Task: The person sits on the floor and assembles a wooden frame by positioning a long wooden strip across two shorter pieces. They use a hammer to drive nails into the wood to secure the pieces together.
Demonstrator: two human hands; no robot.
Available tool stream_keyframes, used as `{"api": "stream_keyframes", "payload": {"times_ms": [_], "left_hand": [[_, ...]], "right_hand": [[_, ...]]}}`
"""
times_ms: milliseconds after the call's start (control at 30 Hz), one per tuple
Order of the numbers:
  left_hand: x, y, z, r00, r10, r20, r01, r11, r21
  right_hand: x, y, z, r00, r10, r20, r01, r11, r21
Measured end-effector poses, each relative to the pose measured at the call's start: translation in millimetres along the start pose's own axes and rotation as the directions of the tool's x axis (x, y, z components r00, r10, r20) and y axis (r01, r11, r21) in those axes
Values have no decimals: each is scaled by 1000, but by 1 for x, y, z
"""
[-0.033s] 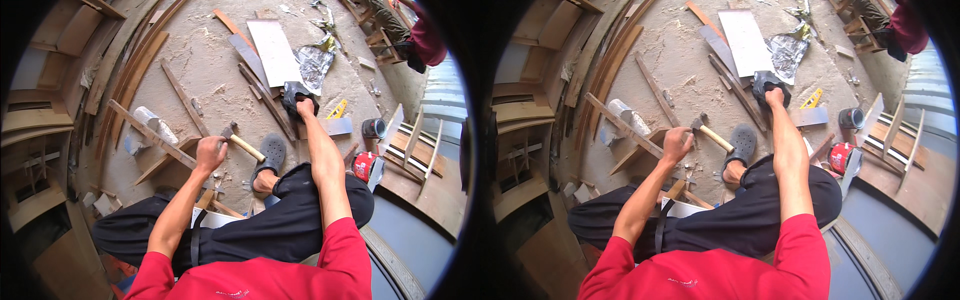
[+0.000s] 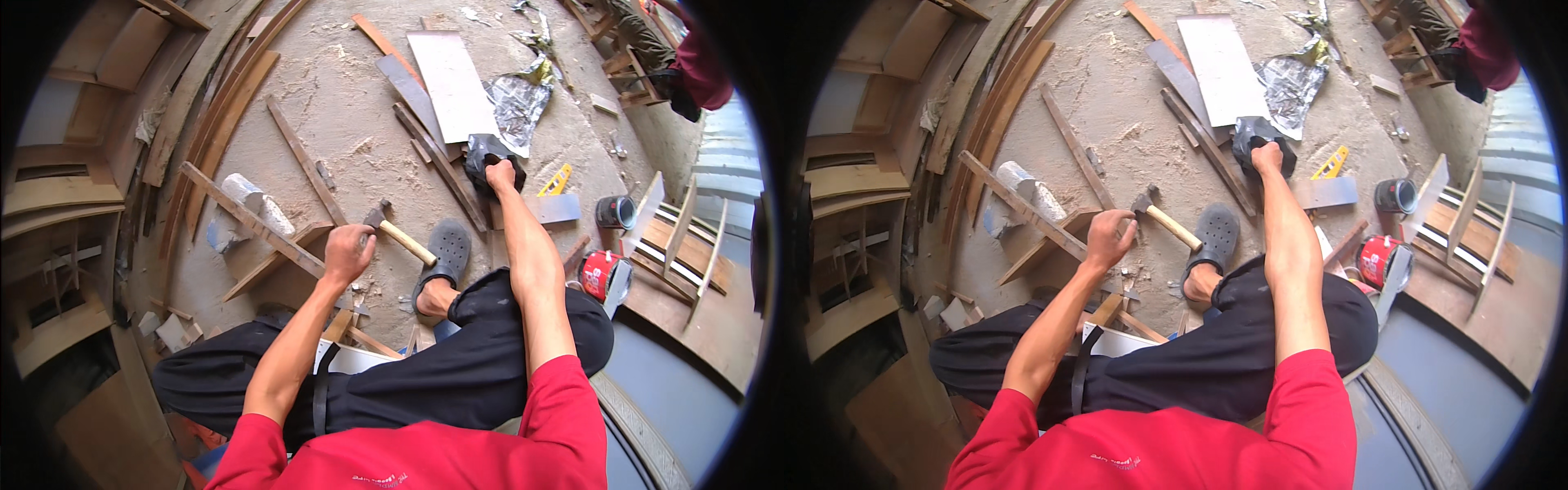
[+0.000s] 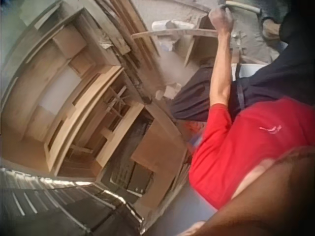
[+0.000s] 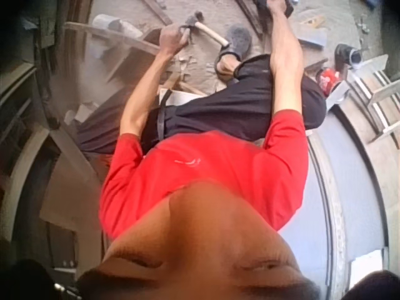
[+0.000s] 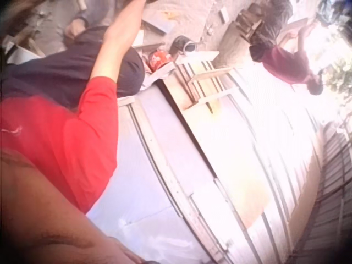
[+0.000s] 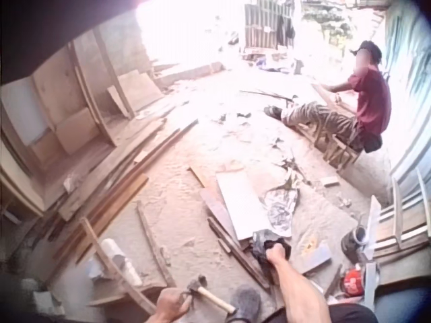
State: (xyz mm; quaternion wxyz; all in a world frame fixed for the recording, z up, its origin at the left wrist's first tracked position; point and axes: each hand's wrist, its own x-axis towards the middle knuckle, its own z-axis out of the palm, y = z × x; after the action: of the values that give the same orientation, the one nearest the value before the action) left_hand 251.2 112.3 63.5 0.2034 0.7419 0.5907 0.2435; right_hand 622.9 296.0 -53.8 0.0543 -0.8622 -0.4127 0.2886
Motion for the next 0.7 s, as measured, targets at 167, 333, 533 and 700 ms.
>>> {"api": "stream_keyframes", "payload": {"times_ms": [167,333,533,700], "left_hand": [[-6,2,-17,993,-30,-111,40,995,87],[-34,-25,-51,982,-107,-156,137,971,197],[-51,-33,-61,976,-119,-180,160,959,235],[-59,-16,-59,980,-74,-187,116,968,221]], "right_hand": [[3,-18,5,994,112,2,-112,991,-77],[-19,-24,12,998,-57,-30,52,990,-129],[2,-4,21,987,-118,-107,112,992,-60],[2,-18,5,995,7,-99,-7,1000,1]]}}
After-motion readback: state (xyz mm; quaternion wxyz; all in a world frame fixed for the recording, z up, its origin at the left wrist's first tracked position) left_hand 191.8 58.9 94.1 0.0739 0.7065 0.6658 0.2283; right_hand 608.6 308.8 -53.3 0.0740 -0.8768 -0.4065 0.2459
